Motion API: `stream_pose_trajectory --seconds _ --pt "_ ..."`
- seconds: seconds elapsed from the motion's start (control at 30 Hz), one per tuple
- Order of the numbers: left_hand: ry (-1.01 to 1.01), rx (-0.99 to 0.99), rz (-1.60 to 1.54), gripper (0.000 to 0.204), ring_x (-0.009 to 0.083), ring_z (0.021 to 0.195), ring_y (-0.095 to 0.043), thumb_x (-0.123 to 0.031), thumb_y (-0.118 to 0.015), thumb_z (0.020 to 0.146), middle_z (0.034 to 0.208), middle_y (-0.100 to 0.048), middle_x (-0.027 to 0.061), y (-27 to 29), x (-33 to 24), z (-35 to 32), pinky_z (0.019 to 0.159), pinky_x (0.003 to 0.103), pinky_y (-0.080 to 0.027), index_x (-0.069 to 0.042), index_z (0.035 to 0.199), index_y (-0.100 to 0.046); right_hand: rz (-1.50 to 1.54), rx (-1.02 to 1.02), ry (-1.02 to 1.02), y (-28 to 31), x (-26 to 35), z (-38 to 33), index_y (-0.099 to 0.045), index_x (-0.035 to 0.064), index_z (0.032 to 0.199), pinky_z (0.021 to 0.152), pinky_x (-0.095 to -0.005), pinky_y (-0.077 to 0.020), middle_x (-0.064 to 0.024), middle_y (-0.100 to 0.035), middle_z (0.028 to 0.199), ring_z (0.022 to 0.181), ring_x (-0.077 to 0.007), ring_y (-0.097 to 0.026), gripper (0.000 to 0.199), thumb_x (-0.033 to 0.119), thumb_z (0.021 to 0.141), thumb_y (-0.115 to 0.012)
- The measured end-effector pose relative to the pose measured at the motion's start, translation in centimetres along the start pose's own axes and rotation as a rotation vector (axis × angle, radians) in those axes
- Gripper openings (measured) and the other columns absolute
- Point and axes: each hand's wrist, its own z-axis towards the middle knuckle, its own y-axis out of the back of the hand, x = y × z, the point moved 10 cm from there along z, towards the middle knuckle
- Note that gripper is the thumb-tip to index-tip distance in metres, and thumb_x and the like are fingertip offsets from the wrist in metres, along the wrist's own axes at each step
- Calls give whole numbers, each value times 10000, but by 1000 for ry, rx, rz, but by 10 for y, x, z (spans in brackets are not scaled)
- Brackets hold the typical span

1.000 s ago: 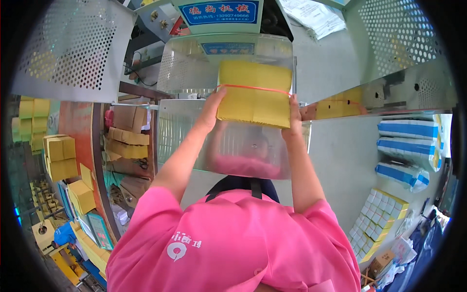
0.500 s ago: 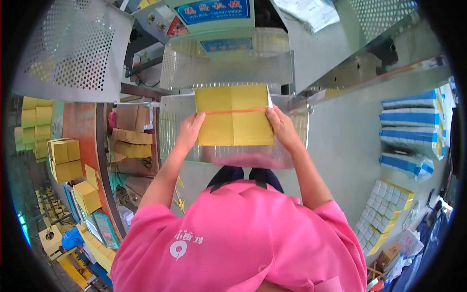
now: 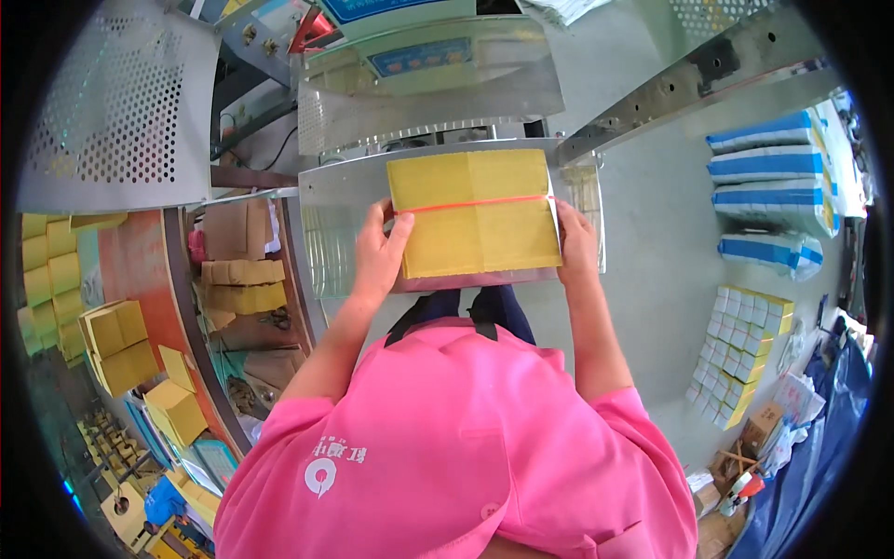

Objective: The person is weighing stacks of yellow paper on a digital scale, adding white cover sheets, and then using a bundling machine to strap the stacks together.

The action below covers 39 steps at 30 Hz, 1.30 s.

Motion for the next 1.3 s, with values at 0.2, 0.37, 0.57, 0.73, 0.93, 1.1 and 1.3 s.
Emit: stream_pose_trajectory --seconds 0.2,0.37,0.57,0.73,0.93,1.1,1.3 --pt "241 117 -411 445 195 1155 -521 -304 -526 995 1241 -572 109 -11 18 -5 1010 306 -377 25 1293 -493 -513 47 473 -28 67 -33 -534 10 1314 962 -288 -422 -82 -595 1236 1086 -148 -551 388 199 976 -528" --pt "161 194 -298 519 200 1185 -500 -389 -441 1020 1267 -550 130 -22 13 -6 1036 317 -357 24 1336 -455 -639 205 461 -37 47 -42 -366 32 1464 1053 -299 -357 -104 -462 1433 1276 -172 -458 511 233 1005 -470" --pt "271 284 -408 567 207 1221 -487 -452 -387 1028 1306 -536 131 -32 23 -14 1047 318 -351 8 1353 -455 -222 321 174 -43 30 -41 -333 59 1488 1106 -287 -283 -83 -421 1473 1355 -186 -379 526 311 1031 -396" --pt "562 413 -723 603 224 1276 -457 -486 -357 1024 1370 -505 139 -30 46 -12 1065 334 -344 -16 1394 -433 -145 368 79 -31 20 -26 -265 73 1516 1143 -371 -230 -92 -297 1553 1413 -214 -291 607 418 1025 -356" --pt "650 168 -509 679 236 1299 -444 -532 -347 999 1427 -466 140 -11 116 37 1104 362 -305 8 1406 -412 -542 137 139 13 8 25 -453 68 1413 1066 -367 -363 -131 -530 1370 1284 -234 -470 521 402 1016 -403" --pt "575 219 -524 360 239 812 -677 -263 -438 988 1053 -645 153 -7 97 8 631 349 -574 22 1157 -579 -479 78 395 -40 -58 5 -510 23 1346 1120 -358 -310 -162 -498 1403 1315 -262 -445 419 265 1017 -420" --pt "583 398 -465 379 232 858 -664 -281 -407 995 1021 -637 118 -83 38 -75 687 332 -562 9 1195 -548 -181 -92 358 71 -60 -106 -493 13 1359 1070 -325 -347 -127 -527 1361 1275 -226 -474 424 245 1007 -446"
